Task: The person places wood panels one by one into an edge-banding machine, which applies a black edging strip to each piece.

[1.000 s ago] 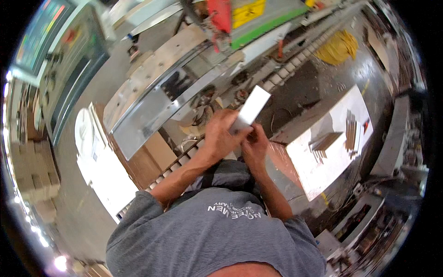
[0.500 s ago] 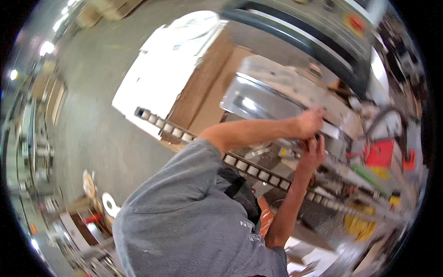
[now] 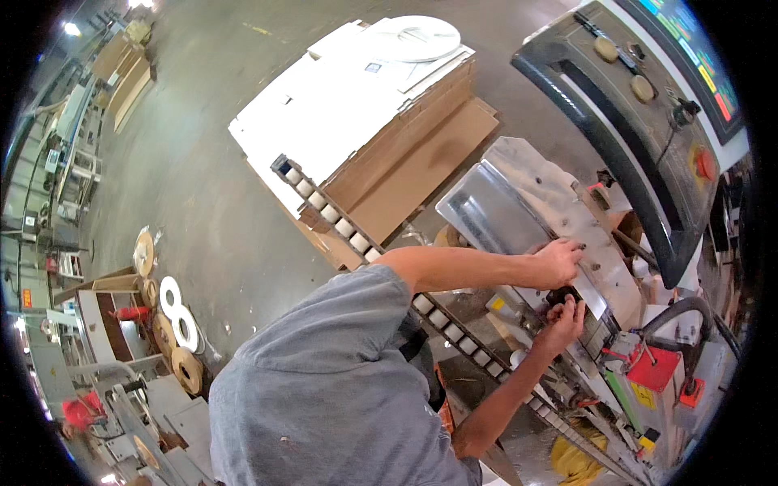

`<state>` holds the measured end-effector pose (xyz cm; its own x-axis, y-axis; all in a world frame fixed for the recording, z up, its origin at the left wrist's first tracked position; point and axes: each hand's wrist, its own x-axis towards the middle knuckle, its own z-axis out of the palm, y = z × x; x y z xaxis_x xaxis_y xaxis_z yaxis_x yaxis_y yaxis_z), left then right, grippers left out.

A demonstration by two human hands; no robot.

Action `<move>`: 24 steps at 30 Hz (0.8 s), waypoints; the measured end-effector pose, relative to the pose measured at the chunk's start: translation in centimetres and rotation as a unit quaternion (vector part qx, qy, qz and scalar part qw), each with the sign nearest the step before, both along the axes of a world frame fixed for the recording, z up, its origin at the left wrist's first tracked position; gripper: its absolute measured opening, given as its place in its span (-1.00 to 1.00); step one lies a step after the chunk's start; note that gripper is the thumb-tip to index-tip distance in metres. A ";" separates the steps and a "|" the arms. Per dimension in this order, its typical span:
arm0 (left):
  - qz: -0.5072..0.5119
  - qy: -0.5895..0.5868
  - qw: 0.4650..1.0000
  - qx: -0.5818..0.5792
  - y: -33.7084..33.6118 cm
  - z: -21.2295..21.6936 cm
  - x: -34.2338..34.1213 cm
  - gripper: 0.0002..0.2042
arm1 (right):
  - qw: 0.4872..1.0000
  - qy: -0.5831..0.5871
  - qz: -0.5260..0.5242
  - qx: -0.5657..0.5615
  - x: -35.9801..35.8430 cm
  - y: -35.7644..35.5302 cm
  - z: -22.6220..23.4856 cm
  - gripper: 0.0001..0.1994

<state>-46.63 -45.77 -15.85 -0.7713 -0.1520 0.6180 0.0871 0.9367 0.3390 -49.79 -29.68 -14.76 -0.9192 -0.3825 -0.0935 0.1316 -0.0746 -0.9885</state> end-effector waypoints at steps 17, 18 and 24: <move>-0.121 0.026 0.991 0.040 -2.1 2.3 0.9 -0.86 | 0.999 -0.040 0.004 -0.002 0.6 -3.0 0.9 -0.74; -0.129 0.025 0.990 0.040 -2.1 2.2 0.6 -0.86 | 0.999 -0.036 -0.005 -0.006 0.4 -3.0 0.9 -0.74; -0.136 -0.013 0.989 0.049 0.2 2.3 -1.9 -0.89 | 0.998 -0.006 -0.057 0.007 -1.8 -1.3 0.4 -0.80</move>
